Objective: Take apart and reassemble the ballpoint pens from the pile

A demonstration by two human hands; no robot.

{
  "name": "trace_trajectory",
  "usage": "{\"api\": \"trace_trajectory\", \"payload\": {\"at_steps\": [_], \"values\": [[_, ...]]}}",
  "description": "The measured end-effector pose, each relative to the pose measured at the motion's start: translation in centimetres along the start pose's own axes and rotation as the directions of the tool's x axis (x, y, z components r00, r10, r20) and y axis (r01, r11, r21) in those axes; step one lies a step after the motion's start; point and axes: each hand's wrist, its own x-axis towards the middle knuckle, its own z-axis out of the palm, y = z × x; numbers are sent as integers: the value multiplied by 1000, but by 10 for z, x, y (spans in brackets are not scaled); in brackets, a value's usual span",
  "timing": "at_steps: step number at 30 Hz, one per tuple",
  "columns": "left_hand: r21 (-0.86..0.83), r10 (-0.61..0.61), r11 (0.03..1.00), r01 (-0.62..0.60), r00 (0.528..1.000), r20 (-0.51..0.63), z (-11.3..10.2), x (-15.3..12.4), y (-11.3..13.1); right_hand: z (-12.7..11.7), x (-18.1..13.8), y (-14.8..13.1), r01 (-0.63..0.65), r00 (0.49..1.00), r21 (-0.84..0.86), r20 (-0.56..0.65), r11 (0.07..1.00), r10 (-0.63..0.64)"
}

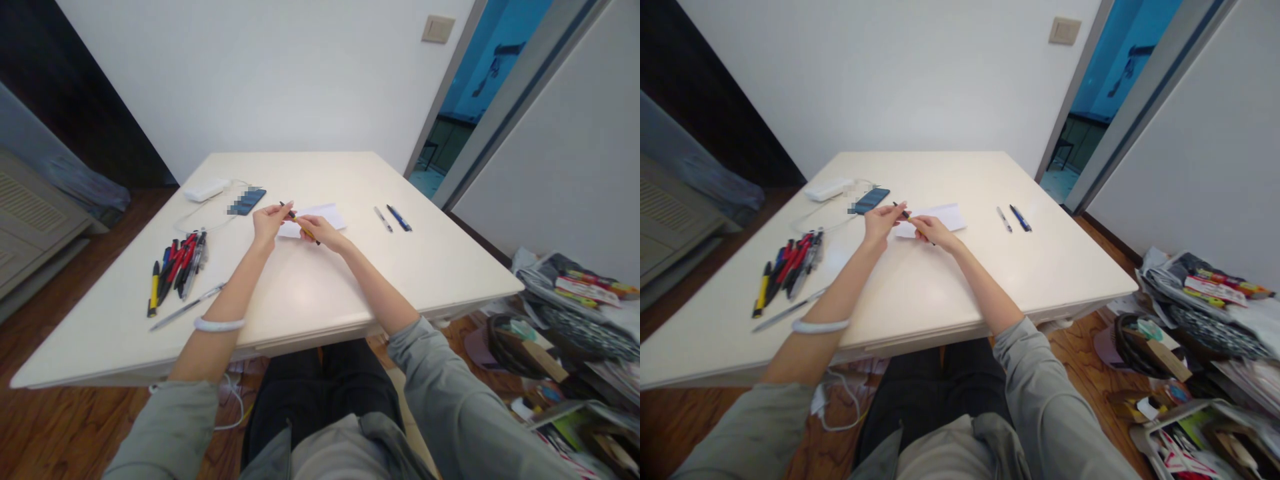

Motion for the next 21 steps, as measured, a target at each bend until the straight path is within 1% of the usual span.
{"api": "trace_trajectory", "payload": {"at_steps": [2,3,5,7,8,11,13,14,17,19,21], "values": [[3,-11,1000,11,1000,-1,0,0,-1,1,-1,-2,-36,998,0,47,999,36],[6,-17,1000,17,1000,4,0,-1,-1,2,-2,-2,-60,997,-2,43,998,60],[12,-27,1000,26,999,21,0,-1,-2,3,-2,-2,-93,996,-6,-9,996,93],[12,-26,1000,26,999,27,0,-1,-2,2,-2,0,-83,995,-7,-61,997,82],[12,-24,1000,23,999,25,0,-1,-2,1,-2,0,-66,996,-9,-63,998,65],[10,-25,1000,25,1000,8,-1,0,-2,-2,-1,0,-21,1000,-1,20,1000,21],[7,-34,999,34,999,10,-1,0,-1,-2,-1,0,-33,997,21,73,999,31],[6,-39,999,39,999,15,0,0,-1,-2,-1,0,-48,996,35,79,998,45],[8,-47,999,47,998,36,1,-1,-1,-1,-2,3,-85,996,63,9,994,85],[6,-46,999,45,998,40,2,-1,-1,-2,-2,4,-77,996,50,-38,996,79],[2,-44,999,44,998,33,3,-1,-2,-4,-2,4,-54,998,35,-14,998,54]]}}
